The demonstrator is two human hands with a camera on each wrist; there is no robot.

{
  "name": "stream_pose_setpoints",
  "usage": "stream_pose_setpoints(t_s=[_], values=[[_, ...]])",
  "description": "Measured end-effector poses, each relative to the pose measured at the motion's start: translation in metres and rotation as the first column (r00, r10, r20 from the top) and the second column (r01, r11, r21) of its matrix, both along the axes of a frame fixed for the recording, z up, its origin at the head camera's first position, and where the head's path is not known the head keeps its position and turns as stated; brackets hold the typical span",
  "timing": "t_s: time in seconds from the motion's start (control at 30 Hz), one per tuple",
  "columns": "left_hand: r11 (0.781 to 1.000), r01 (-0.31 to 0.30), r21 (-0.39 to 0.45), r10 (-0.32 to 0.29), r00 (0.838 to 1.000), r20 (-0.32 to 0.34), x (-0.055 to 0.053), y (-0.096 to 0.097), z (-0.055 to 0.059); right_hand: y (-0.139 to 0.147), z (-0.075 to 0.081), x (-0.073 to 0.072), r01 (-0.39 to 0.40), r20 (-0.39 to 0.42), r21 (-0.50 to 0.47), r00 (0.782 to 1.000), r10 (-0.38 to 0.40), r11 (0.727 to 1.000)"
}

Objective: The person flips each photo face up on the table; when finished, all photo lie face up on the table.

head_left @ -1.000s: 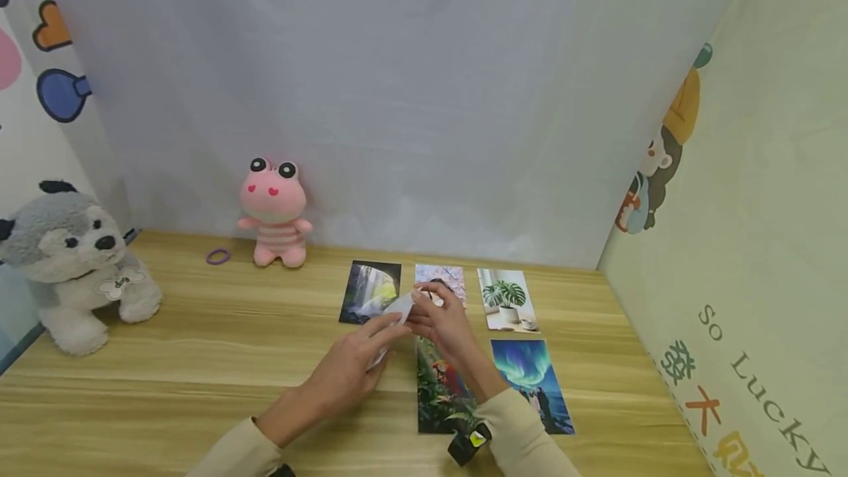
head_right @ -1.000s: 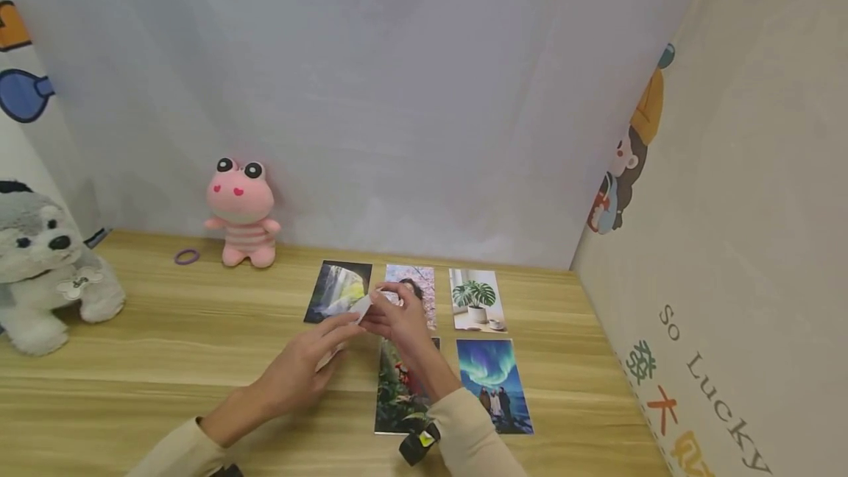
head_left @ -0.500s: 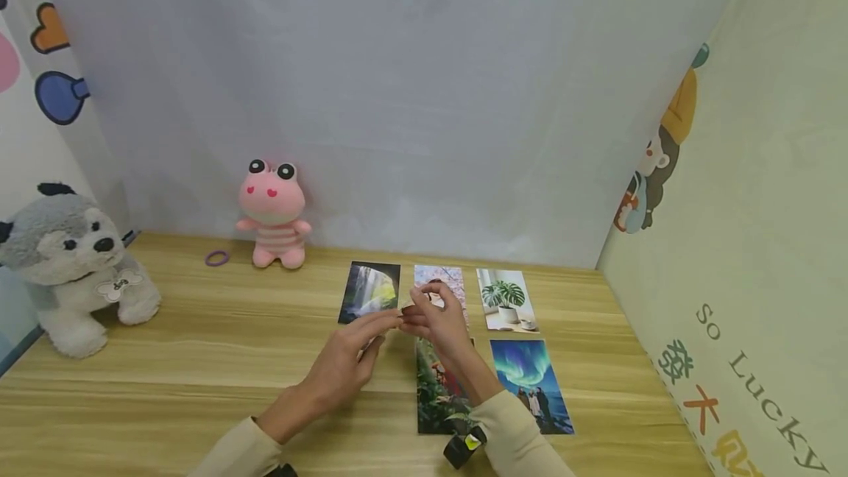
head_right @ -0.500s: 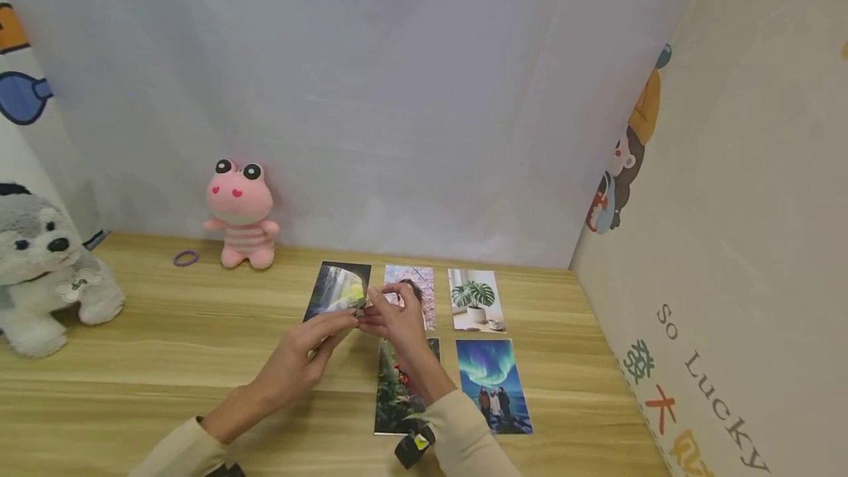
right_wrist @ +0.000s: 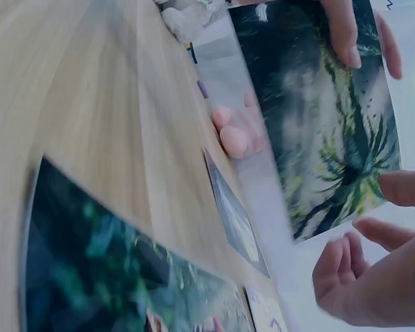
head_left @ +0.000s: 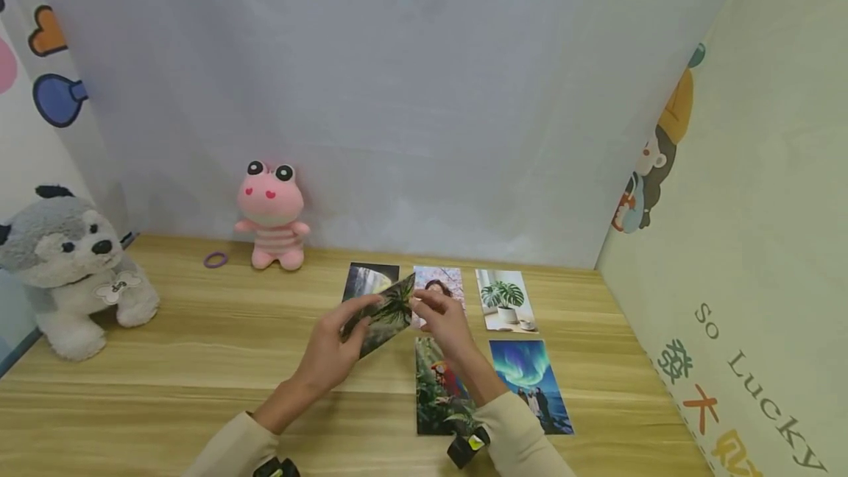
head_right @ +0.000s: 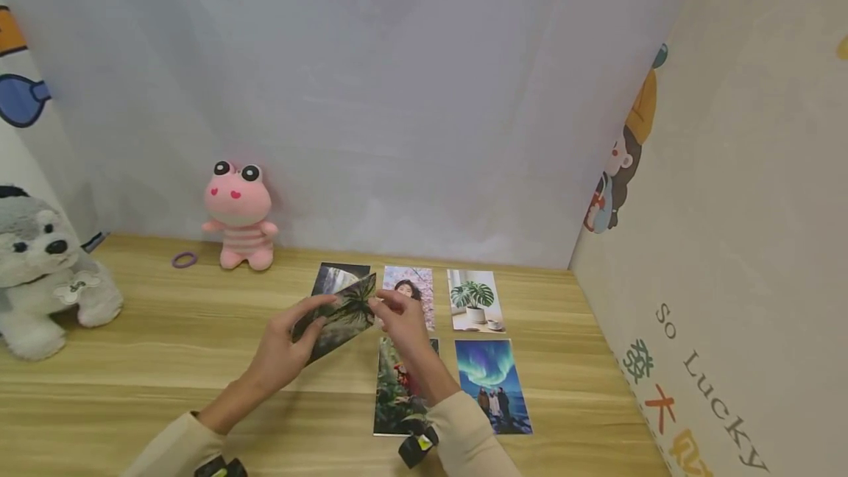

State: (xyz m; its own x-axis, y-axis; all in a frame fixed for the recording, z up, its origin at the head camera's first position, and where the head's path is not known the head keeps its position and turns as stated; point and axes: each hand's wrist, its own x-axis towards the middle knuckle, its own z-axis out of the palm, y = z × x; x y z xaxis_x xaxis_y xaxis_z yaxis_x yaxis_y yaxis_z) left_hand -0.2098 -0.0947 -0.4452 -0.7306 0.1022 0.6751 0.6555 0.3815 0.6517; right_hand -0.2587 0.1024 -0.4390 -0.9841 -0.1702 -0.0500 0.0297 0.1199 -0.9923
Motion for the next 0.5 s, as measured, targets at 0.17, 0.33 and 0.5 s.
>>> stream_pose_setpoints(t_s=[0.17, 0.33, 0.5], values=[[0.981, -0.036, 0.192, 0.008, 0.990, 0.144, -0.001, -0.003, 0.007, 0.004, -0.004, 0.002, -0.070, -0.028, 0.046, 0.997, 0.071, 0.996], [0.930, -0.116, 0.349, -0.001, 0.948, 0.318, -0.003, -0.005, 0.012, 0.008, -0.008, 0.004, -0.207, 0.053, -0.180, 0.974, 0.220, 0.962], [0.874, -0.194, 0.446, 0.009, 0.923, 0.384, -0.007, -0.001, 0.013, 0.004, -0.008, 0.008, -0.249, 0.111, -0.375, 0.944, 0.310, 0.893]])
